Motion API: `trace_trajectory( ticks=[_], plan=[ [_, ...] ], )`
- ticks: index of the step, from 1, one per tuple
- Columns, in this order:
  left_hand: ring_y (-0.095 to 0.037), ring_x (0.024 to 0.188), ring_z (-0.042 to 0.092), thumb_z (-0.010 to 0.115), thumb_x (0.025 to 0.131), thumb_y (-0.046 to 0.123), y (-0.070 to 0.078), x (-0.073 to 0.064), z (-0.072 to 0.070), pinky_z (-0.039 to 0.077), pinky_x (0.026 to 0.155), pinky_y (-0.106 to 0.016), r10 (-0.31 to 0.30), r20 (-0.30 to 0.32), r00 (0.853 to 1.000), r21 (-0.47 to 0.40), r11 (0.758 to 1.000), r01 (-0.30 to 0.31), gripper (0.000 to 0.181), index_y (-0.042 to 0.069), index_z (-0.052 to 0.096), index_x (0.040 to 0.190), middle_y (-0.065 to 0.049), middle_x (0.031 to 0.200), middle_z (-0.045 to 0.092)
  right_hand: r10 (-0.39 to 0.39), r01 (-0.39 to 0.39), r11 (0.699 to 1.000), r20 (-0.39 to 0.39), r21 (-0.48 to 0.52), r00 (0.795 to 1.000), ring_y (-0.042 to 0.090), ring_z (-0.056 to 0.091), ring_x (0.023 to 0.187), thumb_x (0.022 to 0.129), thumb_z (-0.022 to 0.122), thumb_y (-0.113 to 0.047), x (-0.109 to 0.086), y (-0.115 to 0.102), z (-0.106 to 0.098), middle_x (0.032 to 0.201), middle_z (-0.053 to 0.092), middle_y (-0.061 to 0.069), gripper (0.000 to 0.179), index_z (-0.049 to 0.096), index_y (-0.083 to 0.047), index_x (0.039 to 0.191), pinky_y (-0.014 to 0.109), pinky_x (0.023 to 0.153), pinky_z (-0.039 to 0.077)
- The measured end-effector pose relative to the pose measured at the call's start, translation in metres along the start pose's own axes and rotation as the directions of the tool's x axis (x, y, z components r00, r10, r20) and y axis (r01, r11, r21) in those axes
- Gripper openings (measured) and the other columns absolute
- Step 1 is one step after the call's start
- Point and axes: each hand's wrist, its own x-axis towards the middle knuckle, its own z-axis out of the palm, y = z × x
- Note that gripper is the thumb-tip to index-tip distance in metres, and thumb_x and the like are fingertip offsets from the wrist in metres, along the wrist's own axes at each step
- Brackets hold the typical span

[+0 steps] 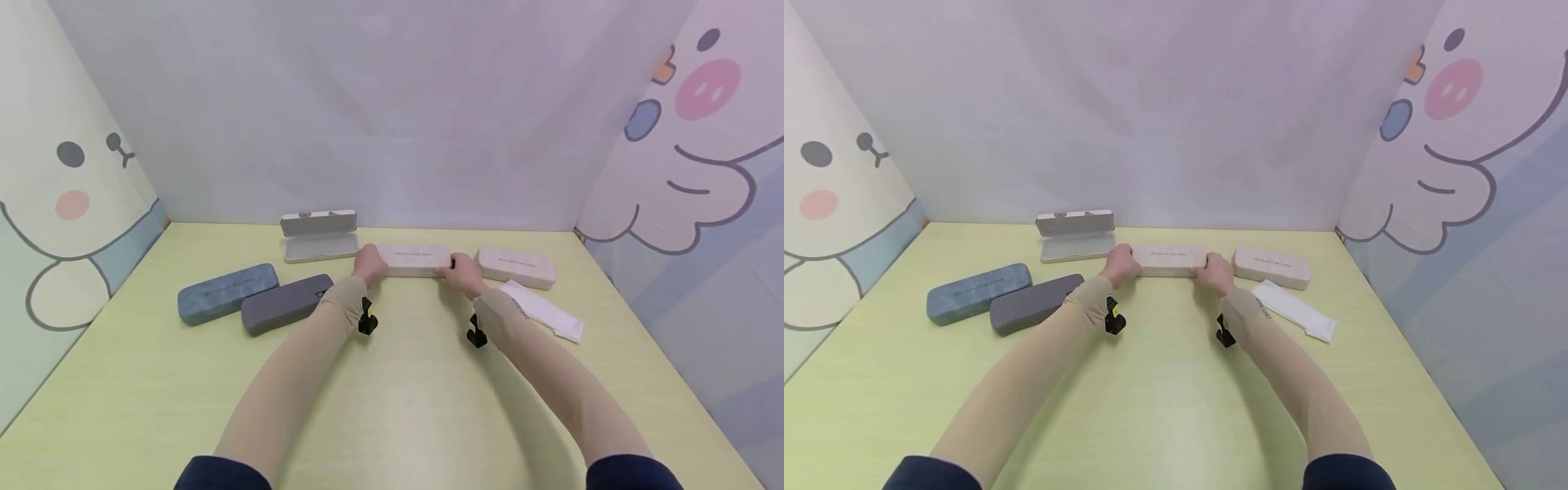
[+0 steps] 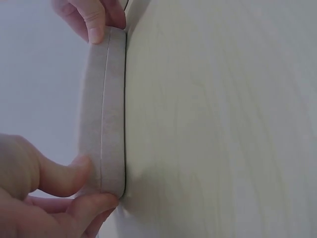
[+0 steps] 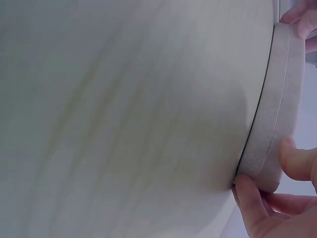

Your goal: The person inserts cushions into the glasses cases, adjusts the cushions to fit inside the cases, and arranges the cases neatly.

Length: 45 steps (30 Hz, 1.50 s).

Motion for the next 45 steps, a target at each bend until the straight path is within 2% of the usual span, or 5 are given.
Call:
trace_trajectory(
  ticks=[8, 15, 22, 31, 45],
  plan=[
    [-0.024, 0.088, 0.043, 0.048, 0.082, -0.006, -0.006, -0.006, 0.000, 0.042, 0.083, -0.033, 0.000, 0.021, 1.000, -0.035, 0.999, 0.001, 0.031, -0.011, 0.054, 0.112, -0.023, 0.114, 0.059, -0.025, 0.020, 0.995, 0.053, 0.096, 0.998, 0.012, 0.045, 0.066, 0.092, 0.063, -0.016, -0.006, 0.006, -0.003, 0.077, 0.053, 0.004, 0.020, 0.060, 0.004, 0.095, 0.021, 0.058, 0.040],
    [-0.022, 0.091, 0.047, 0.065, 0.080, -0.002, -0.002, -0.023, -0.001, 0.045, 0.093, -0.035, 0.012, 0.077, 0.997, -0.102, 0.995, -0.004, 0.034, -0.010, 0.057, 0.112, -0.021, 0.114, 0.060, -0.080, 0.073, 0.990, 0.055, 0.122, 0.995, 0.011, 0.041, 0.061, 0.089, 0.067, -0.015, -0.022, 0.020, -0.014, 0.068, 0.052, 0.002, 0.020, 0.058, 0.001, 0.081, 0.022, 0.057, 0.038],
    [-0.020, 0.087, 0.050, 0.070, 0.080, 0.000, 0.000, -0.049, 0.003, 0.045, 0.086, -0.032, 0.020, 0.101, 0.995, -0.089, 0.996, -0.011, 0.027, -0.005, 0.059, 0.104, -0.015, 0.105, 0.062, -0.102, 0.098, 0.989, 0.032, 0.113, 0.994, 0.011, 0.044, 0.066, 0.085, 0.070, -0.015, -0.045, 0.032, -0.016, 0.080, 0.065, 0.006, 0.028, 0.068, 0.005, 0.105, 0.022, 0.058, 0.037],
    [-0.021, 0.091, 0.055, 0.074, 0.078, 0.003, -0.001, -0.068, 0.015, 0.046, 0.088, -0.034, 0.072, 0.105, 0.992, -0.077, 0.995, -0.064, 0.035, -0.005, 0.059, 0.109, -0.015, 0.104, 0.064, -0.081, 0.081, 0.996, 0.017, 0.040, 0.997, 0.010, 0.050, 0.071, 0.086, 0.070, -0.018, -0.069, 0.042, -0.022, 0.093, 0.072, 0.015, 0.031, 0.068, 0.004, 0.108, 0.023, 0.062, 0.040],
    [-0.021, 0.094, 0.056, 0.075, 0.077, 0.004, -0.011, -0.100, 0.020, 0.047, 0.089, -0.036, 0.097, 0.112, 0.989, -0.133, 0.988, -0.082, 0.038, -0.005, 0.058, 0.110, -0.015, 0.107, 0.064, -0.075, 0.075, 0.997, 0.015, 0.005, 0.997, 0.015, 0.061, 0.085, 0.085, 0.071, -0.017, -0.100, 0.045, -0.018, 0.104, 0.071, 0.019, 0.037, 0.066, 0.005, 0.115, 0.022, 0.069, 0.045]
  ],
)
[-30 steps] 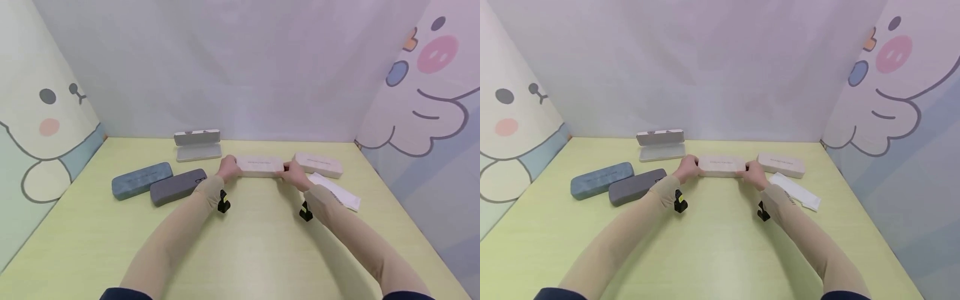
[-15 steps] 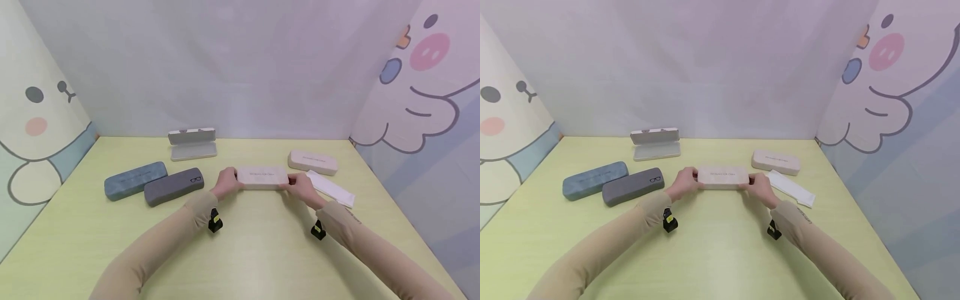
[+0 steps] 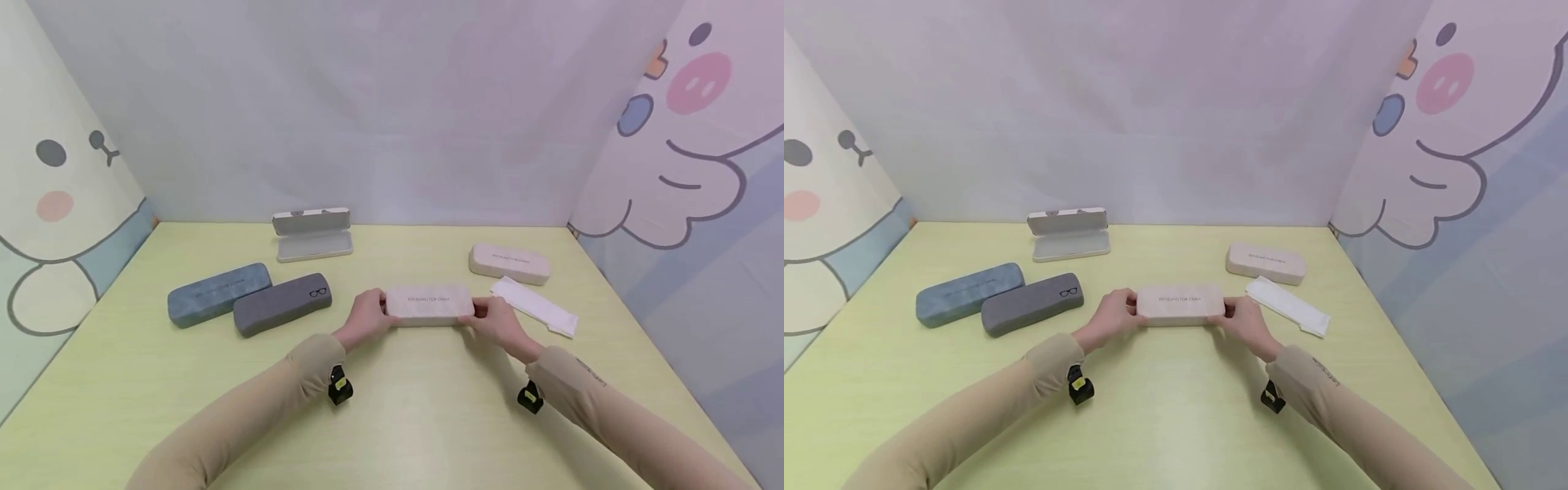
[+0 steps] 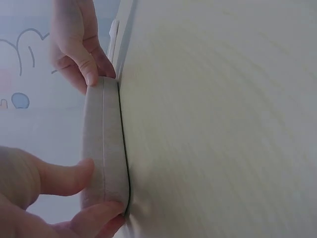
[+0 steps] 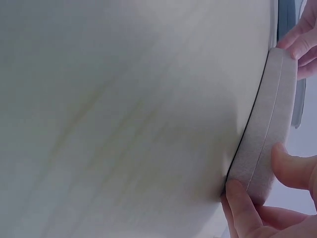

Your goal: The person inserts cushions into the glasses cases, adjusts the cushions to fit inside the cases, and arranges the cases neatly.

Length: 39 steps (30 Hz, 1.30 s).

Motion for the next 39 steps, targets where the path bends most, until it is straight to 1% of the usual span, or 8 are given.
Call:
trace_trajectory(
  ticks=[8, 12, 14, 19, 24, 27, 33, 39],
  plan=[
    [-0.018, 0.087, 0.051, 0.076, 0.079, 0.008, 0.000, -0.005, -0.001, 0.043, 0.078, -0.028, 0.013, 0.014, 1.000, 0.053, 0.999, -0.014, 0.034, -0.003, 0.059, 0.105, -0.011, 0.098, 0.061, 0.023, -0.023, 1.000, 0.004, -0.009, 1.000, 0.020, 0.065, 0.095, 0.083, 0.073, -0.022, -0.006, 0.002, -0.001, 0.110, 0.070, 0.019, 0.046, 0.063, 0.004, 0.120, 0.023, 0.073, 0.046],
    [-0.019, 0.084, 0.049, 0.078, 0.078, 0.014, 0.002, -0.004, -0.009, 0.041, 0.074, -0.028, 0.007, 0.036, 0.999, 0.097, 0.995, -0.011, 0.038, -0.004, 0.058, 0.104, -0.011, 0.094, 0.058, 0.028, -0.028, 1.000, 0.061, 0.001, 0.998, 0.027, 0.065, 0.105, 0.082, 0.075, -0.026, -0.002, 0.001, -0.008, 0.116, 0.067, 0.021, 0.055, 0.059, 0.006, 0.125, 0.031, 0.082, 0.051],
    [-0.022, 0.091, 0.054, 0.078, 0.078, 0.018, 0.004, -0.003, -0.017, 0.046, 0.080, -0.031, -0.002, 0.042, 0.999, 0.110, 0.994, -0.002, 0.047, -0.006, 0.056, 0.112, -0.015, 0.103, 0.061, 0.033, -0.032, 0.999, 0.106, -0.006, 0.994, 0.032, 0.061, 0.112, 0.082, 0.075, -0.029, 0.000, -0.003, -0.015, 0.122, 0.064, 0.024, 0.064, 0.053, 0.009, 0.129, 0.039, 0.090, 0.051],
    [-0.035, 0.121, 0.053, 0.074, 0.083, 0.028, 0.010, -0.001, -0.049, 0.046, 0.101, -0.045, -0.015, 0.040, 0.999, 0.115, 0.993, 0.010, 0.072, -0.007, 0.042, 0.136, -0.023, 0.135, 0.052, 0.022, -0.014, 0.999, 0.164, -0.053, 0.986, 0.043, 0.051, 0.124, 0.085, 0.070, -0.042, 0.011, -0.024, -0.044, 0.136, 0.050, 0.030, 0.081, 0.039, 0.011, 0.139, 0.051, 0.101, 0.045],
    [-0.037, 0.133, 0.043, 0.068, 0.087, 0.036, 0.022, 0.007, -0.089, 0.039, 0.109, -0.048, -0.018, -0.011, 1.000, 0.117, 0.993, 0.019, 0.078, -0.004, 0.033, 0.144, -0.022, 0.146, 0.042, -0.014, 0.024, 0.998, 0.172, -0.056, 0.985, 0.044, 0.042, 0.133, 0.092, 0.059, -0.047, 0.033, -0.061, -0.077, 0.147, 0.037, 0.029, 0.082, 0.028, 0.005, 0.147, 0.055, 0.106, 0.038],
    [-0.036, 0.136, 0.039, 0.066, 0.089, 0.038, 0.027, 0.017, -0.111, 0.035, 0.111, -0.048, -0.023, -0.068, 0.997, 0.115, 0.993, 0.030, 0.076, -0.004, 0.034, 0.143, -0.022, 0.148, 0.039, -0.021, 0.027, 0.999, 0.194, -0.026, 0.981, 0.042, 0.036, 0.137, 0.095, 0.054, -0.048, 0.051, -0.082, -0.087, 0.151, 0.031, 0.027, 0.082, 0.019, 0.002, 0.150, 0.054, 0.110, 0.034],
    [-0.036, 0.136, 0.038, 0.054, 0.094, 0.045, 0.024, 0.036, -0.149, 0.036, 0.111, -0.047, -0.056, -0.160, 0.986, 0.090, 0.993, 0.071, 0.071, -0.006, 0.035, 0.141, -0.023, 0.148, 0.037, -0.022, -0.025, 0.984, 0.264, 0.175, 0.964, 0.038, 0.039, 0.137, 0.101, 0.043, -0.038, 0.095, -0.112, -0.086, 0.155, 0.027, 0.023, 0.069, 0.017, 0.003, 0.150, 0.046, 0.111, 0.037],
    [-0.042, 0.140, 0.030, 0.042, 0.096, 0.052, 0.007, 0.049, -0.178, 0.032, 0.113, -0.050, -0.119, -0.212, 0.970, 0.137, 0.979, 0.150, 0.082, -0.009, 0.023, 0.147, -0.028, 0.153, 0.026, 0.018, -0.071, 0.977, 0.256, 0.201, 0.967, 0.034, 0.042, 0.136, 0.101, 0.042, -0.041, 0.124, -0.140, -0.063, 0.154, 0.031, 0.017, 0.066, 0.023, -0.001, 0.150, 0.044, 0.109, 0.040]
  ],
)
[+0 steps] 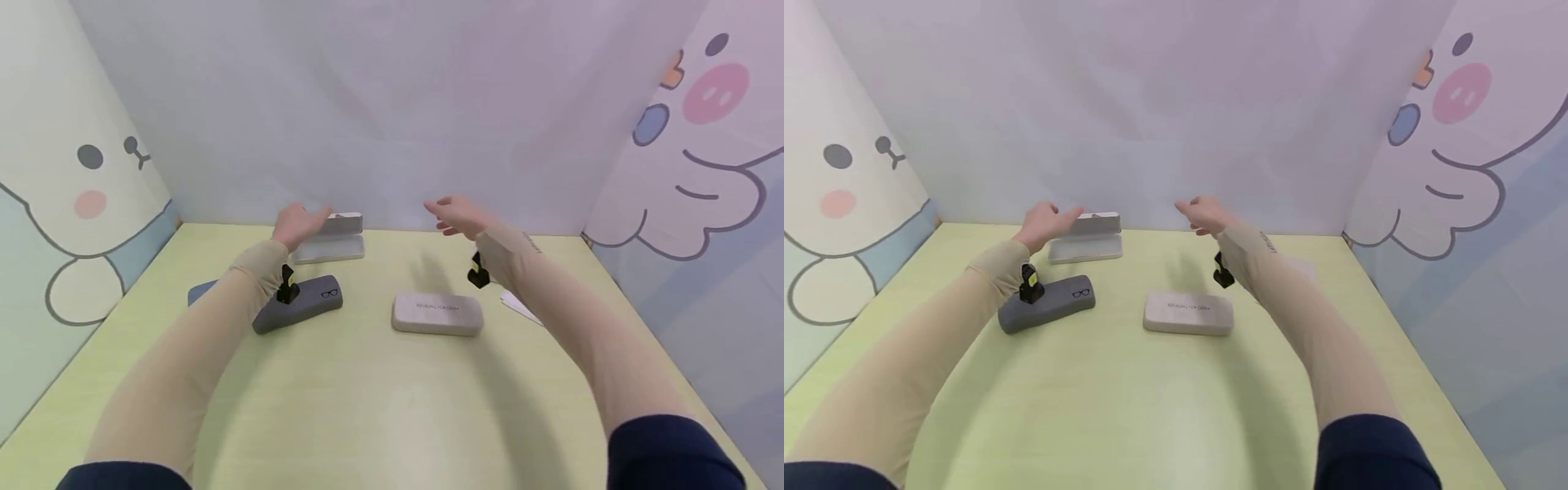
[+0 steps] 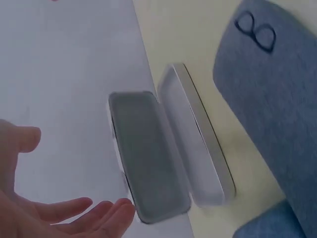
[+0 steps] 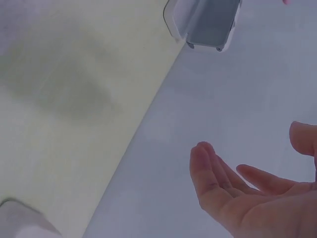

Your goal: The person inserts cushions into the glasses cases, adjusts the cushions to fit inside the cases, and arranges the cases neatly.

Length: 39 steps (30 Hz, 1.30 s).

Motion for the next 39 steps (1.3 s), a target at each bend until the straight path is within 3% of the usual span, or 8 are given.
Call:
trace_trajectory(
  ticks=[2, 8, 12, 17, 23, 30, 39],
  plan=[
    [-0.043, 0.143, 0.025, 0.038, 0.096, 0.052, -0.006, 0.006, -0.007, 0.028, 0.115, -0.051, -0.019, -0.011, 1.000, 0.029, 0.999, 0.019, 0.083, -0.010, 0.019, 0.148, -0.028, 0.156, 0.021, 0.011, -0.011, 1.000, -0.002, 0.023, 1.000, 0.035, 0.041, 0.136, 0.101, 0.042, -0.043, 0.009, -0.009, 0.009, 0.154, 0.031, 0.018, 0.068, 0.022, -0.001, 0.150, 0.044, 0.109, 0.040],
    [-0.045, 0.141, 0.026, 0.026, 0.098, 0.056, -0.033, 0.025, -0.015, 0.025, 0.116, -0.051, -0.025, -0.044, 0.999, 0.088, 0.996, 0.029, 0.082, -0.011, 0.025, 0.146, -0.030, 0.153, 0.025, 0.032, -0.032, 0.998, 0.001, 0.061, 0.999, 0.036, 0.045, 0.133, 0.100, 0.041, -0.047, 0.038, -0.017, 0.043, 0.151, 0.035, 0.021, 0.071, 0.023, -0.001, 0.150, 0.044, 0.108, 0.041],
    [-0.045, 0.144, 0.018, 0.025, 0.097, 0.057, -0.050, 0.032, -0.007, 0.021, 0.118, -0.050, -0.084, -0.052, 0.995, 0.022, 0.996, 0.085, 0.084, -0.009, 0.015, 0.149, -0.029, 0.156, 0.018, 0.048, -0.050, 0.995, 0.026, 0.089, 0.999, 0.039, 0.045, 0.132, 0.099, 0.039, -0.050, 0.059, -0.009, 0.069, 0.150, 0.035, 0.023, 0.073, 0.019, -0.002, 0.151, 0.046, 0.107, 0.041],
    [-0.043, 0.146, 0.015, 0.026, 0.097, 0.058, -0.050, 0.033, 0.007, 0.022, 0.118, -0.050, -0.176, -0.030, 0.984, -0.089, 0.981, 0.173, 0.084, -0.005, 0.010, 0.151, -0.026, 0.158, 0.013, 0.082, -0.083, 0.994, 0.026, 0.070, 0.996, 0.040, 0.048, 0.128, 0.098, 0.034, -0.056, 0.070, -0.004, 0.094, 0.149, 0.037, 0.022, 0.075, 0.019, -0.007, 0.153, 0.047, 0.105, 0.044],
    [-0.042, 0.145, 0.021, 0.027, 0.093, 0.064, -0.050, 0.047, 0.024, 0.026, 0.117, -0.049, -0.246, -0.043, 0.968, -0.154, 0.959, 0.237, 0.090, -0.004, 0.017, 0.150, -0.026, 0.158, 0.016, 0.082, -0.081, 0.996, -0.009, 0.026, 0.997, 0.040, 0.052, 0.121, 0.098, 0.030, -0.060, 0.082, -0.009, 0.117, 0.152, 0.037, 0.014, 0.071, 0.026, -0.014, 0.152, 0.048, 0.099, 0.047],
    [-0.040, 0.144, 0.024, 0.025, 0.096, 0.059, -0.047, 0.046, 0.038, 0.026, 0.117, -0.049, -0.254, -0.034, 0.967, -0.108, 0.963, 0.249, 0.078, 0.003, 0.023, 0.151, -0.024, 0.157, 0.021, 0.065, -0.061, 0.997, -0.093, 0.044, 0.994, 0.034, 0.056, 0.110, 0.099, 0.030, -0.058, 0.089, -0.007, 0.143, 0.149, 0.041, 0.009, 0.065, 0.025, -0.022, 0.152, 0.046, 0.086, 0.051],
    [-0.042, 0.140, 0.031, 0.025, 0.096, 0.060, -0.045, 0.039, 0.038, 0.032, 0.114, -0.048, -0.253, -0.078, 0.964, -0.093, 0.965, 0.245, 0.079, 0.005, 0.021, 0.152, -0.027, 0.155, 0.025, 0.030, -0.009, 0.994, -0.202, 0.105, 0.979, 0.032, 0.048, 0.127, 0.100, 0.035, -0.051, 0.099, -0.008, 0.156, 0.148, 0.040, 0.012, 0.059, 0.031, -0.015, 0.146, 0.050, 0.088, 0.052]
  ],
)
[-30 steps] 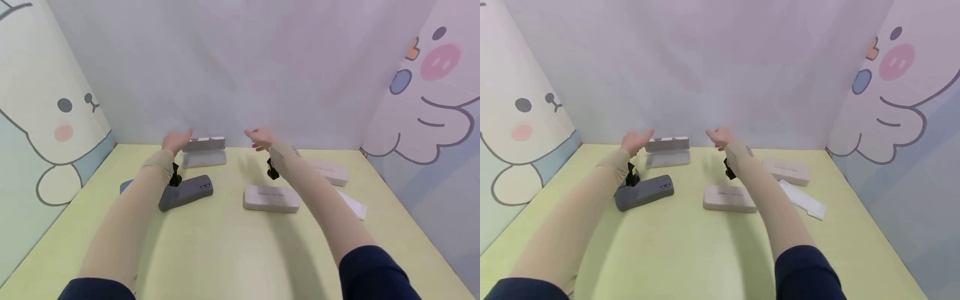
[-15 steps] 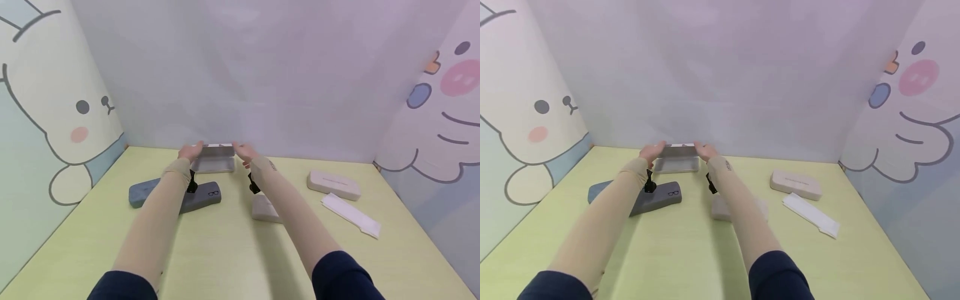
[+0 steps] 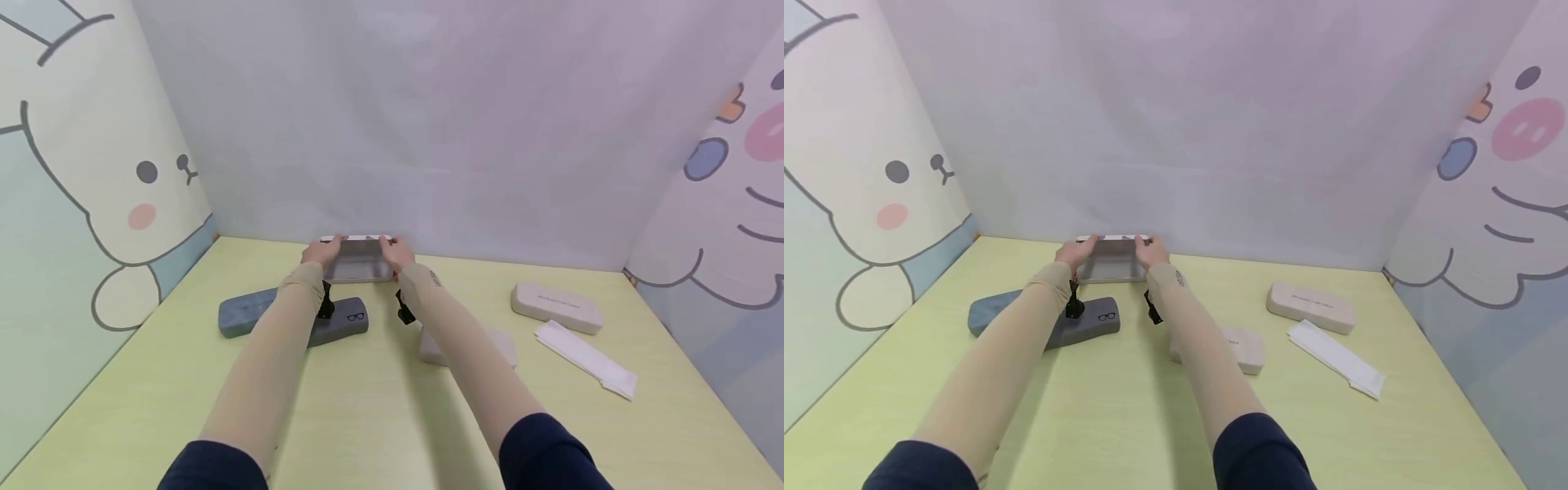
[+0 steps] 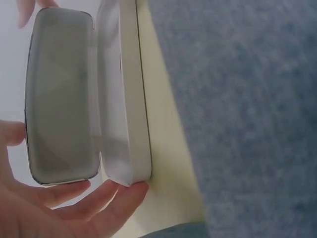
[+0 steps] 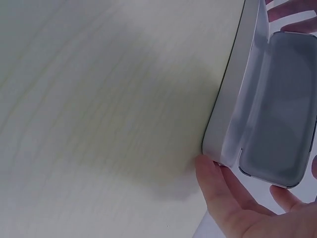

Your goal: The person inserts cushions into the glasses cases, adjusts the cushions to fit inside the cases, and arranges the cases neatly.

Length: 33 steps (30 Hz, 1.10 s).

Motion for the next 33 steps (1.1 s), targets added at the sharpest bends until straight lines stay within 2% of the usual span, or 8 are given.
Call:
trace_trajectory(
  ticks=[4, 9, 18, 24, 28, 33],
  plan=[
    [-0.041, 0.140, 0.033, 0.028, 0.096, 0.060, 0.001, -0.003, 0.001, 0.034, 0.113, -0.047, -0.018, -0.017, 1.000, -0.020, 1.000, 0.018, 0.079, 0.003, 0.024, 0.151, -0.027, 0.154, 0.026, 0.020, -0.019, 1.000, -0.009, 0.018, 1.000, 0.031, 0.051, 0.120, 0.101, 0.036, -0.049, 0.000, 0.000, 0.001, 0.141, 0.044, 0.013, 0.049, 0.035, -0.016, 0.137, 0.051, 0.080, 0.055],
    [-0.041, 0.139, 0.034, 0.030, 0.096, 0.060, 0.002, -0.005, 0.003, 0.034, 0.113, -0.047, -0.011, -0.016, 1.000, -0.038, 0.999, 0.010, 0.081, 0.000, 0.026, 0.150, -0.028, 0.153, 0.028, 0.034, -0.033, 0.999, -0.017, 0.041, 0.999, 0.030, 0.050, 0.122, 0.100, 0.040, -0.044, -0.003, 0.000, -0.003, 0.138, 0.046, 0.012, 0.042, 0.039, -0.017, 0.131, 0.052, 0.085, 0.054],
    [-0.039, 0.141, 0.031, 0.036, 0.093, 0.062, 0.005, 0.002, 0.010, 0.031, 0.114, -0.049, -0.025, 0.008, 1.000, -0.066, 0.997, 0.025, 0.083, 0.003, 0.026, 0.150, -0.024, 0.155, 0.026, 0.033, -0.035, 0.998, 0.042, 0.057, 0.999, 0.033, 0.049, 0.121, 0.100, 0.041, -0.043, -0.005, 0.003, -0.017, 0.136, 0.046, 0.014, 0.041, 0.038, -0.014, 0.128, 0.052, 0.087, 0.052],
    [-0.038, 0.141, 0.031, 0.037, 0.093, 0.059, 0.016, 0.001, 0.020, 0.029, 0.115, -0.048, 0.025, 0.045, 0.999, -0.048, 0.999, -0.023, 0.082, 0.000, 0.028, 0.149, -0.023, 0.155, 0.027, 0.075, -0.075, 0.994, 0.013, 0.078, 0.997, 0.037, 0.054, 0.110, 0.098, 0.044, -0.043, -0.006, 0.010, -0.035, 0.135, 0.047, 0.014, 0.043, 0.040, -0.013, 0.128, 0.051, 0.082, 0.055],
    [-0.037, 0.140, 0.032, 0.040, 0.091, 0.061, 0.022, 0.002, 0.028, 0.030, 0.115, -0.047, 0.036, 0.059, 0.998, -0.036, 0.999, -0.034, 0.085, -0.001, 0.029, 0.148, -0.022, 0.154, 0.029, 0.099, -0.099, 0.992, 0.011, 0.081, 0.995, 0.038, 0.055, 0.100, 0.097, 0.045, -0.044, -0.004, 0.017, -0.046, 0.133, 0.046, 0.015, 0.043, 0.040, -0.014, 0.128, 0.050, 0.079, 0.056],
    [-0.036, 0.140, 0.034, 0.047, 0.088, 0.062, 0.030, 0.005, 0.042, 0.031, 0.114, -0.045, 0.049, 0.071, 0.996, -0.070, 0.997, -0.044, 0.090, -0.004, 0.030, 0.147, -0.021, 0.154, 0.031, 0.128, -0.129, 0.986, 0.017, 0.105, 0.992, 0.044, 0.054, 0.107, 0.097, 0.046, -0.041, -0.001, 0.027, -0.062, 0.136, 0.044, 0.020, 0.042, 0.040, -0.013, 0.127, 0.052, 0.081, 0.055]
  ],
)
